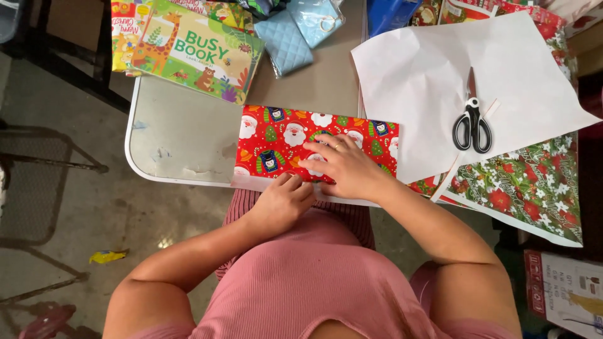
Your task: A person wraps a book in decorative paper using scissors to cut the paper and tape to secure it.
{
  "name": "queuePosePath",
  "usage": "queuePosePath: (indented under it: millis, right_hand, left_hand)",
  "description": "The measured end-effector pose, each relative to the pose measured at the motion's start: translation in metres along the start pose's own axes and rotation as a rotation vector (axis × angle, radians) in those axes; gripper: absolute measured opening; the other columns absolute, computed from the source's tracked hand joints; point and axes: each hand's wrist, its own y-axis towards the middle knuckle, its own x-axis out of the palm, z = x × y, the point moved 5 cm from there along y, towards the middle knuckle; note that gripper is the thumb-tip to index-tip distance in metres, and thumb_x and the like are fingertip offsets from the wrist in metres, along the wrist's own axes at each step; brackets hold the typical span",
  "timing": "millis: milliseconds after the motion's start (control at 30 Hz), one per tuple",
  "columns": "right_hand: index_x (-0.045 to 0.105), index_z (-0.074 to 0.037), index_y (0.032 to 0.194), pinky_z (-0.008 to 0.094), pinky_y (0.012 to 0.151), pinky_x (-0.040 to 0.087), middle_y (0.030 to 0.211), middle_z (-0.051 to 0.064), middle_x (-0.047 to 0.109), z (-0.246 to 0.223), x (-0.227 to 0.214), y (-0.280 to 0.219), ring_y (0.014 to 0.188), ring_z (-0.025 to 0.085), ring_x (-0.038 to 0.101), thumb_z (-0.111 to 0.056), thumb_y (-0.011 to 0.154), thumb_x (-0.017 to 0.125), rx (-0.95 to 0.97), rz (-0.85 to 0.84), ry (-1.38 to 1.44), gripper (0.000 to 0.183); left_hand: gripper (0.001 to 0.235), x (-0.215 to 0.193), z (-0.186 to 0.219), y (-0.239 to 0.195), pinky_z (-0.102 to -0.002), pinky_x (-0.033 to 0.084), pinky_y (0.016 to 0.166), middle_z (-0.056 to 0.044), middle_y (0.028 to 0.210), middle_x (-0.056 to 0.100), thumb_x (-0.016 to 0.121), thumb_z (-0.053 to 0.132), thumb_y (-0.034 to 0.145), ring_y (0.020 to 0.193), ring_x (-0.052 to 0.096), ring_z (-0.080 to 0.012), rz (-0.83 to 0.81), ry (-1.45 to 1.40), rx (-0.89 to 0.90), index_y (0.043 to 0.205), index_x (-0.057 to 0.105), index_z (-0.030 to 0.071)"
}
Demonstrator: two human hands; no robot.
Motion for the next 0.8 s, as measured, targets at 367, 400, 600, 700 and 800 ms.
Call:
queuePosePath:
  millis: [367,400,600,700,800]
  right_hand:
    - [0.068,-0.024,0.129,0.057,0.113,0.032,0.149,0.007,0.053,0.008,-0.002,-0.01,0.147,0.036,0.037,-0.029,0.082,0.074,0.066,-0.093,0.194,0.048]
    - [0.071,-0.019,0.122,0.054,0.114,0.034,0.144,0.008,0.058,0.011,-0.004,-0.014,0.145,0.034,0.042,-0.031,0.088,0.072,0.097,-0.06,0.293,0.036]
    - [0.074,-0.009,0.101,0.052,0.114,0.038,0.129,0.011,0.069,0.008,-0.03,-0.028,0.14,0.032,0.051,-0.045,0.09,0.074,0.227,-0.094,0.41,0.038]
    - [0.073,-0.011,0.096,0.049,0.112,0.04,0.127,0.006,0.068,0.02,-0.006,-0.035,0.138,0.027,0.052,-0.039,0.09,0.075,0.225,-0.028,0.267,0.029]
    - [0.07,-0.011,0.092,0.046,0.109,0.044,0.125,0.005,0.068,0.03,0.004,-0.038,0.134,0.027,0.055,-0.033,0.092,0.074,0.211,0.051,0.247,0.023]
  left_hand:
    - [0.015,0.005,-0.014,0.007,-0.04,0.054,0.082,-0.005,0.093,0.062,0.062,0.012,0.096,0.094,0.066,-0.0279,-0.134,-0.133,-0.185,0.081,0.064,0.009]
    - [0.017,0.008,-0.019,0.009,-0.038,0.055,0.075,-0.004,0.091,0.063,0.063,0.013,0.097,0.087,0.068,-0.0267,-0.182,-0.151,-0.224,0.08,0.065,0.01]
    - [0.018,0.018,-0.057,0.035,-0.042,0.057,0.061,-0.008,0.085,0.066,0.068,0.018,0.094,0.071,0.07,-0.0322,-0.325,-0.307,-0.365,0.08,0.067,0.006]
    - [0.018,0.036,-0.07,0.036,-0.038,0.057,0.062,-0.007,0.085,0.067,0.075,0.02,0.09,0.071,0.071,-0.0304,-0.394,-0.349,-0.366,0.08,0.07,0.006]
    - [0.018,0.047,-0.077,0.033,-0.04,0.057,0.065,-0.01,0.086,0.066,0.081,0.021,0.083,0.076,0.071,-0.0342,-0.419,-0.375,-0.374,0.082,0.07,0.006]
